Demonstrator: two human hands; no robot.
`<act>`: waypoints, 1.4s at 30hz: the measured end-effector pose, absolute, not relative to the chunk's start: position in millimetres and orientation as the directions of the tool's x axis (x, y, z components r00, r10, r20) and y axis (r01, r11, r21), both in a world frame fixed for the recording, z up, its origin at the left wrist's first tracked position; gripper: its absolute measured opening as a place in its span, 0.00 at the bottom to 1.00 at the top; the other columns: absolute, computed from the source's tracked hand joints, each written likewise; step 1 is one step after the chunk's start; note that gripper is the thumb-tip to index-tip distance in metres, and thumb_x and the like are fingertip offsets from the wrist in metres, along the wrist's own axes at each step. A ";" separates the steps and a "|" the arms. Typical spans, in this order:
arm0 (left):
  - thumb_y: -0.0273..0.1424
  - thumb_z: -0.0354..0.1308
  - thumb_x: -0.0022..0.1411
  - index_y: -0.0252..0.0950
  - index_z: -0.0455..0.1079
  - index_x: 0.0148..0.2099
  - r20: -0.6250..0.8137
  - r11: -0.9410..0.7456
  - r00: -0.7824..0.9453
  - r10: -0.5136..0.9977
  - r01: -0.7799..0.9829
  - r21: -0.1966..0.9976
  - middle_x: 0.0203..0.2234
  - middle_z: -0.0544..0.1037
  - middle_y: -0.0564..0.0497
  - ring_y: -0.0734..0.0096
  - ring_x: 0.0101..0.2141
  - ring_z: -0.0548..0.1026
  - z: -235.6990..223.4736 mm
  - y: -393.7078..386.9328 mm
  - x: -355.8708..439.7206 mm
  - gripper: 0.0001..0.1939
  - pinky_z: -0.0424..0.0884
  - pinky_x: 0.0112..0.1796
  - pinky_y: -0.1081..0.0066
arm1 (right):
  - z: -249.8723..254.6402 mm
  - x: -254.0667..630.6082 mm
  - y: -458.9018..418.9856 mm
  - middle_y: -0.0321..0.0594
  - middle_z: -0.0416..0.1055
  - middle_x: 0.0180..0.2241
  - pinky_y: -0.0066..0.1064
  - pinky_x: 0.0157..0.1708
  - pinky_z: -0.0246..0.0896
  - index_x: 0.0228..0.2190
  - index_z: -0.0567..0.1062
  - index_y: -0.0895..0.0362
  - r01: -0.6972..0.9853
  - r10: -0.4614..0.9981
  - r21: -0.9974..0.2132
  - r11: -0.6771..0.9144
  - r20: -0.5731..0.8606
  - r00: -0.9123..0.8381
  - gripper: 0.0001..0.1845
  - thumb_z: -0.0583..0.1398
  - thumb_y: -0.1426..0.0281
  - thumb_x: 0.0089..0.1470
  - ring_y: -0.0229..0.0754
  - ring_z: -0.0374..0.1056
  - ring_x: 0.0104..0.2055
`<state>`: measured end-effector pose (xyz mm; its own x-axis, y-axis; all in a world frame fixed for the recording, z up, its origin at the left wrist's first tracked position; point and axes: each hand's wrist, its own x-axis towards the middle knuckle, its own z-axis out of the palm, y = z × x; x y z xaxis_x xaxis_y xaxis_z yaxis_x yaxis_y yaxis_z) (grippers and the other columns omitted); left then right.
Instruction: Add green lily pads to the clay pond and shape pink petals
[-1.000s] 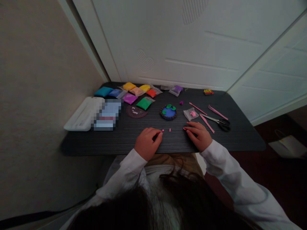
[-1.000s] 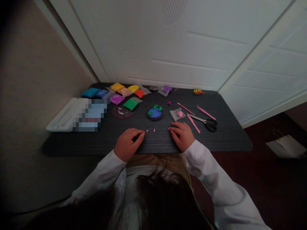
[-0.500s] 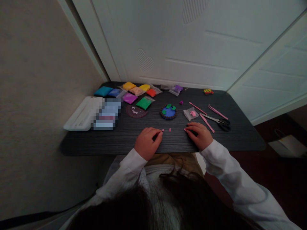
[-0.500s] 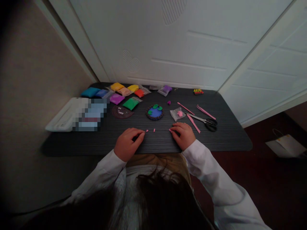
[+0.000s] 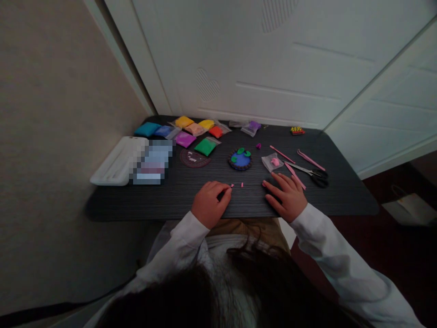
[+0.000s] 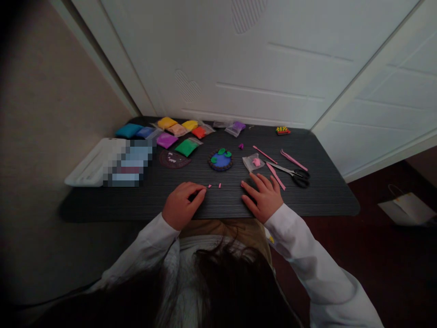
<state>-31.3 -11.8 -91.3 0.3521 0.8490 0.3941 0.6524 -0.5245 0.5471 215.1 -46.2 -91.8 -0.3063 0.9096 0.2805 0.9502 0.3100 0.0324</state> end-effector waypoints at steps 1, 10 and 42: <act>0.32 0.47 0.58 0.36 0.68 0.35 0.392 -0.524 0.353 0.850 0.653 0.547 0.30 0.73 0.50 0.69 0.33 0.68 -91.2 -11.8 -31.4 0.09 0.63 0.38 0.68 | -91.5 214.5 -46.5 0.42 0.54 0.55 0.50 0.52 0.37 0.49 0.63 0.47 0.950 0.911 0.038 0.310 0.273 -0.308 0.21 0.49 0.59 0.52 0.50 0.49 0.56; 0.32 0.47 0.58 0.36 0.68 0.35 0.393 -0.528 0.359 0.847 0.658 0.537 0.30 0.74 0.50 0.69 0.33 0.69 -90.8 -11.7 -31.1 0.09 0.63 0.38 0.68 | -94.6 217.9 -43.0 0.43 0.54 0.55 0.48 0.53 0.41 0.50 0.62 0.50 0.950 0.907 -0.023 0.312 0.304 -0.290 0.23 0.49 0.61 0.53 0.49 0.50 0.55; 0.33 0.49 0.57 0.38 0.69 0.38 0.312 -0.451 0.327 0.892 0.657 0.604 0.32 0.74 0.52 0.71 0.35 0.70 -93.0 3.1 -26.6 0.10 0.64 0.38 0.70 | -91.1 149.1 -12.1 0.33 0.73 0.30 0.45 0.55 0.28 0.29 0.71 0.53 0.897 0.850 -0.208 0.389 0.458 -0.262 0.07 0.53 0.67 0.52 0.38 0.65 0.38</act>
<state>-26.6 3.1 -93.0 0.3265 0.8923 0.3116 0.6566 -0.4513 0.6043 149.1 -12.1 -91.1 -0.2622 0.8496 0.4577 0.8973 0.3892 -0.2084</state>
